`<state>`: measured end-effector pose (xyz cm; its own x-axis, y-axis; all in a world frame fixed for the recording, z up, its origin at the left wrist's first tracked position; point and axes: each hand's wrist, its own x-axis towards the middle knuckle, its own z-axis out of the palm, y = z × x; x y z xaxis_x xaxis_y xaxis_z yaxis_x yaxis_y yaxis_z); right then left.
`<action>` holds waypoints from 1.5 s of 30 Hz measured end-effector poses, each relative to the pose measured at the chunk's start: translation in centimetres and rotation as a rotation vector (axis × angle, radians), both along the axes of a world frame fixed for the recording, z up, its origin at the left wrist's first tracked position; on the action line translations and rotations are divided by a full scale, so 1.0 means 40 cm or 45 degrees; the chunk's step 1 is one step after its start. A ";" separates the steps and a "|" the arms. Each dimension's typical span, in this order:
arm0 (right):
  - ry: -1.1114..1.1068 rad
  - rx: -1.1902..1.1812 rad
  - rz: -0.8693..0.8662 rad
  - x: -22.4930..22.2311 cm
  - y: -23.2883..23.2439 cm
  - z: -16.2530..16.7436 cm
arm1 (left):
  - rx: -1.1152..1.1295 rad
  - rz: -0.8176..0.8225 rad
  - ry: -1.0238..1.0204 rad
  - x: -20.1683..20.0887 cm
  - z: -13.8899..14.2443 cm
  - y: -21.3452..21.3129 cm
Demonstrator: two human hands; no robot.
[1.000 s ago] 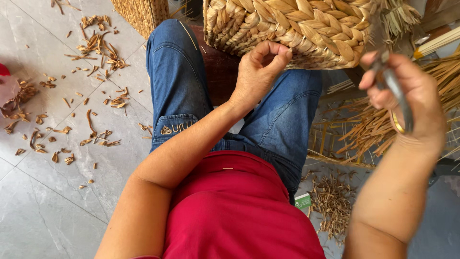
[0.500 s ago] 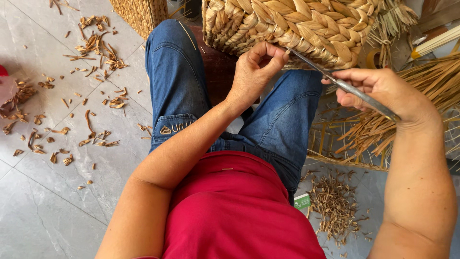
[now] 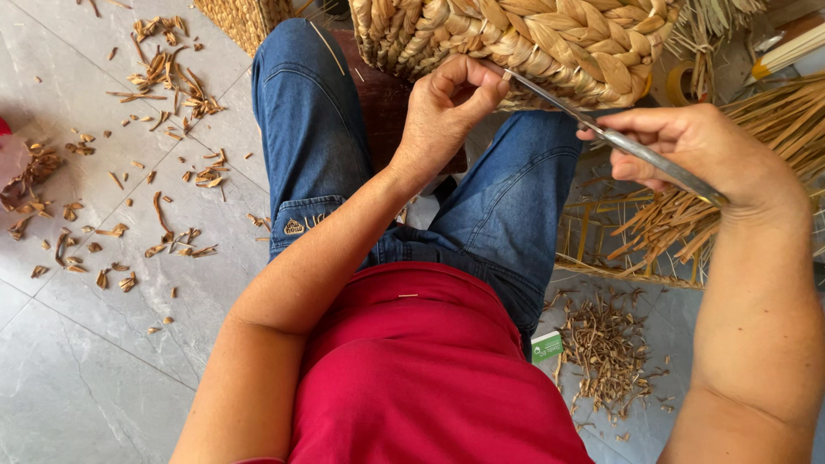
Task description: The person sits on the floor with a woven water-hyacinth basket on their lap and uses scissors to trim the protruding wooden sticks sticking out of the basket's rim. They rotate the basket to reach different sides and continue cutting the excess ends around the edges.
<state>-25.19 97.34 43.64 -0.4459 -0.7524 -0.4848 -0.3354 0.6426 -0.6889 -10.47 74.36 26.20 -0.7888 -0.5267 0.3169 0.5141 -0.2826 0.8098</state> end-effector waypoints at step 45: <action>-0.188 -0.734 -1.023 0.200 0.330 -0.435 | -1.080 0.865 -0.452 0.352 0.096 -0.075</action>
<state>-17.18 110.52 26.25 -0.8902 -0.3917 -0.2325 0.1664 0.1955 -0.9665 3.63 71.38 30.04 -0.5386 -0.6012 0.5903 0.0555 0.6737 0.7369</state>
